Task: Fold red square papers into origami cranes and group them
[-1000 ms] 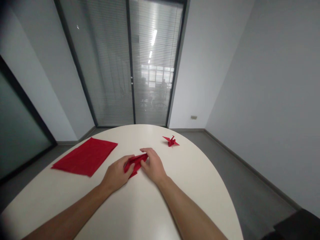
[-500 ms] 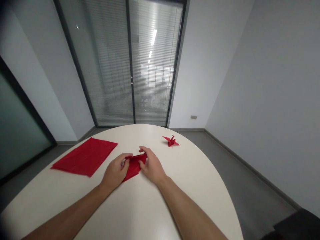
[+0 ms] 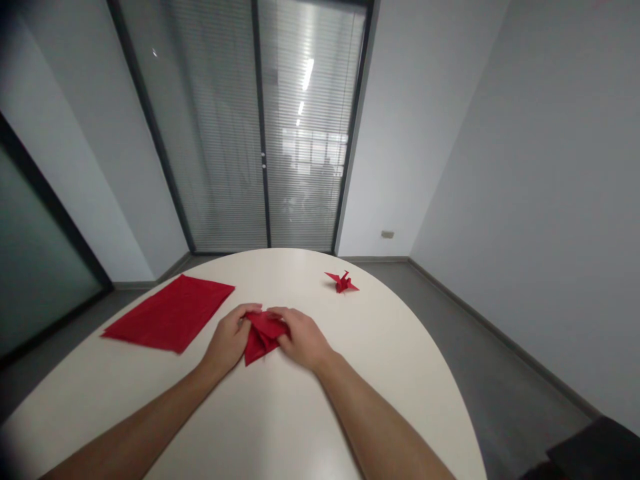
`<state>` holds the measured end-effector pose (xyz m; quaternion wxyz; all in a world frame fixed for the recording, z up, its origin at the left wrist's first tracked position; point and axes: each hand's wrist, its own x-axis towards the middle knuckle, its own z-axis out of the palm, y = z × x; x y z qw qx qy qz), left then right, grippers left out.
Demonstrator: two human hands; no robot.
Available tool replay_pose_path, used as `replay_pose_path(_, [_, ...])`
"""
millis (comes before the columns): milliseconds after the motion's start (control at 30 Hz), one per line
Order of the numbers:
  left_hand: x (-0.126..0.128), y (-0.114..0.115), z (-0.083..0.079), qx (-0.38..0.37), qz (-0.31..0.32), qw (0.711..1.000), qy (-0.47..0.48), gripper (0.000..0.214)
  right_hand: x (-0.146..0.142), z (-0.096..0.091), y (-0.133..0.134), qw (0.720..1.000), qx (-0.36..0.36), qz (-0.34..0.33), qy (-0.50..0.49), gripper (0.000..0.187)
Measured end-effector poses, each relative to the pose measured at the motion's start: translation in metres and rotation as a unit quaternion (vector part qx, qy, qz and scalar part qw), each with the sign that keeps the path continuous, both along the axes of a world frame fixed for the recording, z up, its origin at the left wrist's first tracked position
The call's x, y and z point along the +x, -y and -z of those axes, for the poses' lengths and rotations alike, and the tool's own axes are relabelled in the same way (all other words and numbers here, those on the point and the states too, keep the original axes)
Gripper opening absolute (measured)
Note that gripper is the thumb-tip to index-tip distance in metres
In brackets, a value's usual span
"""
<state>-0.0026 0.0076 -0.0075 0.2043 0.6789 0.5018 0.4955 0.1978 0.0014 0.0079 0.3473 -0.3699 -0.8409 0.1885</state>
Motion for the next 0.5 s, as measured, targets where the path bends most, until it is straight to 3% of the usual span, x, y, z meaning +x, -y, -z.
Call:
replay_pose_path(133, [-0.001,0.0018,-0.0012,-0.019,-0.005,1.0,0.024,0.034,-0.0014,-0.0005,0.0029,0.999,-0.009,-0.016,0.037,0.057])
replay_pose_path(367, [0.0004,0.0021,-0.0023,-0.034,-0.048,0.998,0.008,0.027,-0.0023,-0.0037,0.0059,0.994,0.012,-0.045,0.096,0.066])
replay_pose_path(500, [0.0015,0.0014,0.0009,-0.02,-0.039,0.999,-0.022,0.031,-0.003,-0.0045,0.0046,0.994,0.02,-0.034,0.102,0.043])
